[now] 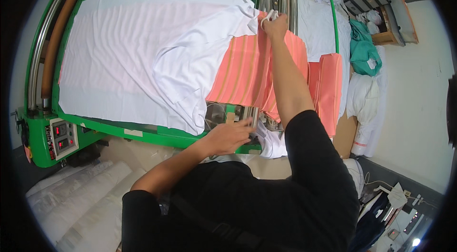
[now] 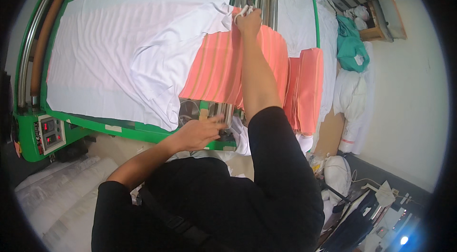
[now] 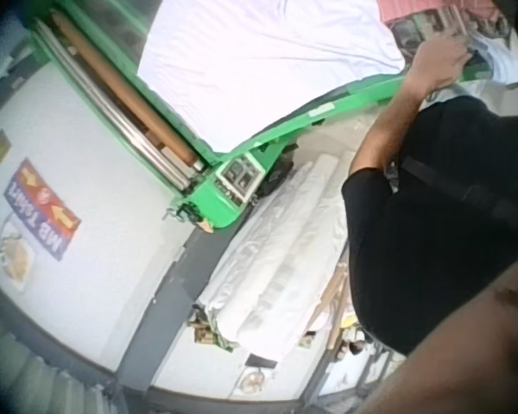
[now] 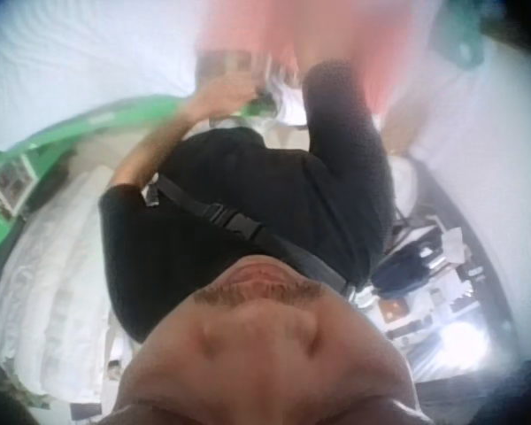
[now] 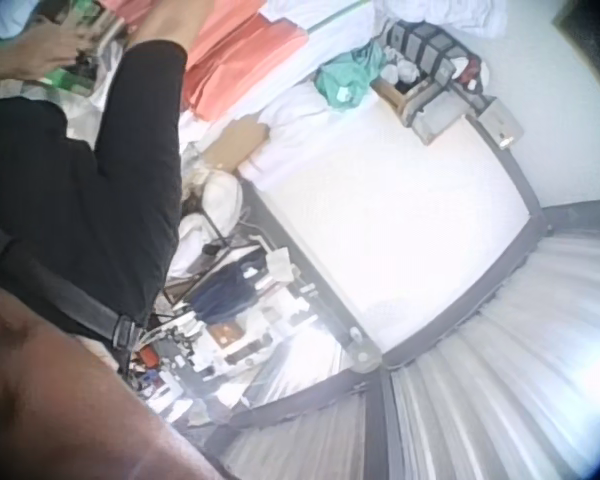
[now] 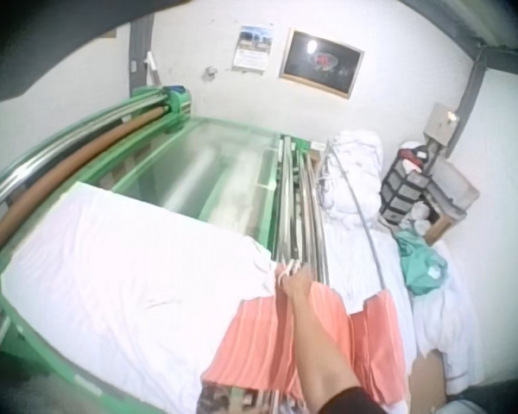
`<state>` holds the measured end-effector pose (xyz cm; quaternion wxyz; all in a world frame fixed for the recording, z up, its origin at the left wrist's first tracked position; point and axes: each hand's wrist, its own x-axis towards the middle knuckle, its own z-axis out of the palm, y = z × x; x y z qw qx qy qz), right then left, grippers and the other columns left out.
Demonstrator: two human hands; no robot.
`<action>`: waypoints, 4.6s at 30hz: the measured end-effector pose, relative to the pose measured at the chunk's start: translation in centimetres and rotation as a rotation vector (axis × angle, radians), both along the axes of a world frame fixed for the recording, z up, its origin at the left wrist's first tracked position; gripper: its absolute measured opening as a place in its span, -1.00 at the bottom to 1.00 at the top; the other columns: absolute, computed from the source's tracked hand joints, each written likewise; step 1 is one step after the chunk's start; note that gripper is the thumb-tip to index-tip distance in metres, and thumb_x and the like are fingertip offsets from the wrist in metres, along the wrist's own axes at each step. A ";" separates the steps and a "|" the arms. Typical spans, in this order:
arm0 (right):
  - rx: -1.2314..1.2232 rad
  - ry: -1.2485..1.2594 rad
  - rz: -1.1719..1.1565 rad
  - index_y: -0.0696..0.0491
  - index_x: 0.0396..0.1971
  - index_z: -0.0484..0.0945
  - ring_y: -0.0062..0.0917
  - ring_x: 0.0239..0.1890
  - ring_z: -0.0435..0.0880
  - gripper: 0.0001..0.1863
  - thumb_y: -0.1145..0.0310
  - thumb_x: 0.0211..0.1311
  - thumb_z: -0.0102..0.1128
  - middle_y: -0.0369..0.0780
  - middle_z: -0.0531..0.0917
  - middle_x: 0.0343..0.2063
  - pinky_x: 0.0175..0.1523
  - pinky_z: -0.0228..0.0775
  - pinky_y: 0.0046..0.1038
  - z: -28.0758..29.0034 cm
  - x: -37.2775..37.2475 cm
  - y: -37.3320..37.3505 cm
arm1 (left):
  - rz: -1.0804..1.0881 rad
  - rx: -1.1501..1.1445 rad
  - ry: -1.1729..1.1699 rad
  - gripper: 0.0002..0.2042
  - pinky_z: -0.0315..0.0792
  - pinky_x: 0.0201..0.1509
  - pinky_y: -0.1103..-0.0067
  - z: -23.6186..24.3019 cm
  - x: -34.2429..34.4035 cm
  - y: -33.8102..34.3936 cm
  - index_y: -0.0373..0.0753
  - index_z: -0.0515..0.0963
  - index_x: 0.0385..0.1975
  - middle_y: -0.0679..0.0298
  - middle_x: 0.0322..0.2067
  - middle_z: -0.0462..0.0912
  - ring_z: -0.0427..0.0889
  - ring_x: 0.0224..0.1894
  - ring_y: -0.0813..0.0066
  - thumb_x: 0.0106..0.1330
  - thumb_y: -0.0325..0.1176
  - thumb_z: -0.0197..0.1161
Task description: The person places a white t-shirt on a green heat press machine, aligns a stack of pink striped fabric pieces on top, and uses scissors to trim the fabric edges. The person then removes the trimmed pieces and adjusts the t-shirt on the machine.
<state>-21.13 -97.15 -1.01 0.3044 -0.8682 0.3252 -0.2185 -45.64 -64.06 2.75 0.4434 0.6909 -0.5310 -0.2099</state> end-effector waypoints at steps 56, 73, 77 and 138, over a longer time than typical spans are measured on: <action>0.466 0.064 0.447 0.27 0.22 0.26 -0.44 -0.16 0.79 -0.30 0.51 0.17 0.50 -0.02 0.74 -0.11 -0.15 0.66 -0.47 -3.7 2.2 -10.4 | 0.580 0.246 -0.017 -0.81 0.52 -0.26 0.27 2.4 7.2 -3.2 -0.33 0.61 -0.27 0.02 -0.32 0.64 0.65 -0.32 0.01 0.40 -0.31 0.34; 1.004 -0.405 0.304 0.26 0.22 0.21 -0.41 -0.06 0.77 -0.28 0.53 0.19 0.53 -0.04 0.71 -0.12 0.00 0.70 -0.47 -3.1 -3.7 -6.4 | 0.361 0.352 0.386 -0.72 0.52 0.09 0.47 -1.9 33.4 -23.7 -0.40 0.69 -0.07 0.06 -0.09 0.76 0.71 -0.01 0.28 0.37 -0.31 0.34; 0.712 -0.403 0.064 0.29 0.21 0.22 -0.39 -0.07 0.75 -0.15 0.42 0.05 0.66 -0.03 0.71 -0.11 -0.03 0.67 -0.45 -2.8 -4.4 -2.1 | 0.447 0.299 0.440 -0.74 0.51 0.01 0.50 -4.1 33.9 -23.1 -0.39 0.68 -0.12 0.15 -0.17 0.74 0.66 -0.13 0.44 0.38 -0.30 0.34; 1.136 0.124 0.473 0.16 0.36 0.46 -0.74 -0.42 0.61 -0.28 0.33 0.23 0.55 -0.29 0.73 -0.25 -0.30 0.50 -0.61 3.7 -15.8 -8.0 | 0.684 -0.047 0.667 -0.27 0.60 -0.14 0.63 -6.6 31.6 -24.6 -0.42 0.22 0.45 0.01 -0.03 0.72 0.73 -0.16 0.50 0.27 -0.59 0.38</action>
